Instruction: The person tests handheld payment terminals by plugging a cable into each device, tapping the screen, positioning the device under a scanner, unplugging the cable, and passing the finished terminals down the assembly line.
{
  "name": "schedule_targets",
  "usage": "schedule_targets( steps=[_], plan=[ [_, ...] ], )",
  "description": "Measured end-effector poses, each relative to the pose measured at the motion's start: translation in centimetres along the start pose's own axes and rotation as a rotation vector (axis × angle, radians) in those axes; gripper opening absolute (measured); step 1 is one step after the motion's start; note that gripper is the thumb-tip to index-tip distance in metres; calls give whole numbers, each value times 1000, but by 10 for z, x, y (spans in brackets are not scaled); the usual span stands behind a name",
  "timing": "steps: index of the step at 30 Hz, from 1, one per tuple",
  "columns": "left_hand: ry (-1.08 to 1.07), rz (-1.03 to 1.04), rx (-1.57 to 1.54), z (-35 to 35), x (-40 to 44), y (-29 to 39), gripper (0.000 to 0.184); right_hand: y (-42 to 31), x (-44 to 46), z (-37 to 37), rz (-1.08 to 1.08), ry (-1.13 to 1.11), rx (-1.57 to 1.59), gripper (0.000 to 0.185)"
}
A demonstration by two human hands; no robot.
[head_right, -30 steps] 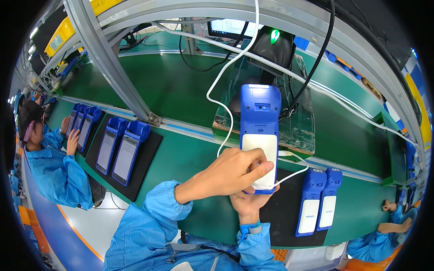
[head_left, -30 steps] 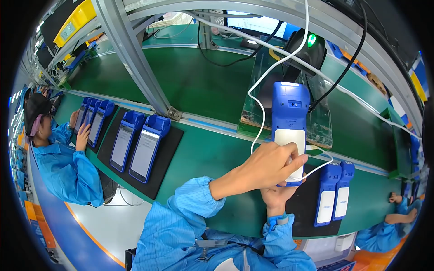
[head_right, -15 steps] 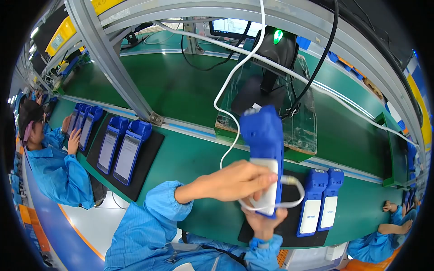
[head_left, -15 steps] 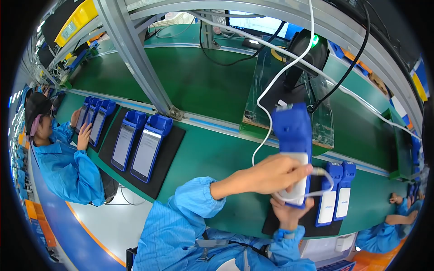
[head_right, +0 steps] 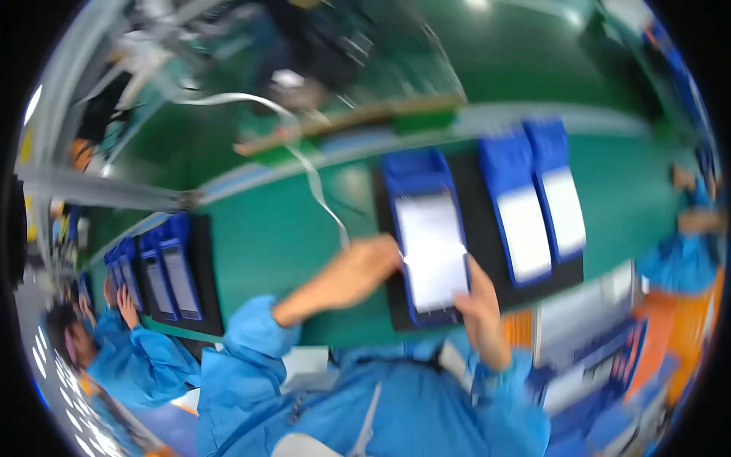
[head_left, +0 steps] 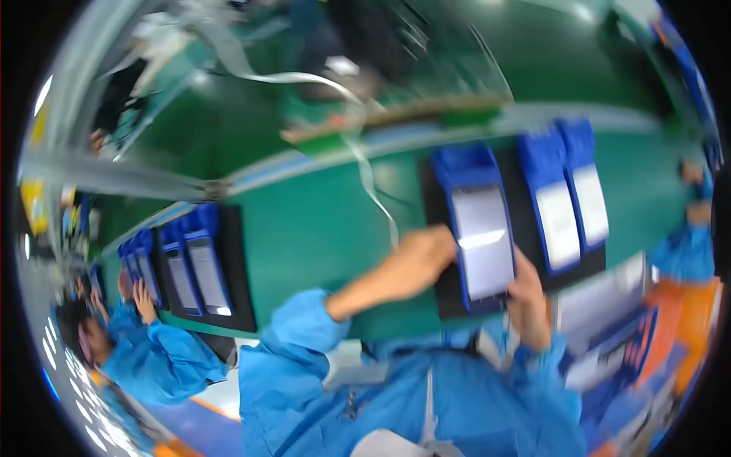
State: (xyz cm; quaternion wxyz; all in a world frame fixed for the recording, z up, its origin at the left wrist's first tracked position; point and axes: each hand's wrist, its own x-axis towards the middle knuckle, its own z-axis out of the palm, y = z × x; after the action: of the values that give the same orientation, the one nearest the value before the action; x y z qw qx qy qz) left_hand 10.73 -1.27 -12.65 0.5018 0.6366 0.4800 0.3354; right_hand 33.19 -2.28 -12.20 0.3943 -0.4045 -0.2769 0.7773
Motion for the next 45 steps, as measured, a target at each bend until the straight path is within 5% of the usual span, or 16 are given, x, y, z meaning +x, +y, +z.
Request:
schedule_targets(
  steps=[3,5,10,13,19,22,24,26,27,30,33,37,40,42,45],
  plan=[
    [-37,-219,-169,2,-6,-4,26,-10,-3,-2,144,-105,-63,84],
    [-40,-296,-245,1,-2,-7,26,1,7,-3,-47,-199,-193,79],
    [-33,-304,-439,8,-9,-22,29,9,8,-12,-38,-181,-357,79],
    [4,-297,-616,13,-9,-19,27,13,11,-14,-64,-241,-199,71],
    [110,-360,-583,17,-9,-17,22,19,16,-9,347,-327,710,72],
    [141,-351,-389,12,-18,-14,18,20,18,-26,270,-456,713,68],
    [272,-147,-165,8,-23,-20,19,1,11,-23,230,-321,363,68],
    [118,-414,459,-21,-33,-15,41,-22,4,-4,30,-131,-47,68],
    [119,-410,471,-26,-29,-14,41,-24,5,-7,-178,-111,-409,66],
    [160,134,893,-31,-3,-17,93,-28,-1,2,-420,121,-929,47],
    [-2,68,801,-12,21,-23,132,-31,2,-11,-600,264,-1297,47],
    [28,169,780,35,71,-12,128,-38,12,-51,-695,498,-1483,48],
    [34,292,681,82,117,4,82,-67,20,-107,-774,583,-1640,50],
    [85,320,568,115,145,13,70,-91,23,-152,-757,583,-1627,48],
    [181,421,440,145,175,-5,72,-107,40,-208,-849,498,-1659,48]
  ],
)
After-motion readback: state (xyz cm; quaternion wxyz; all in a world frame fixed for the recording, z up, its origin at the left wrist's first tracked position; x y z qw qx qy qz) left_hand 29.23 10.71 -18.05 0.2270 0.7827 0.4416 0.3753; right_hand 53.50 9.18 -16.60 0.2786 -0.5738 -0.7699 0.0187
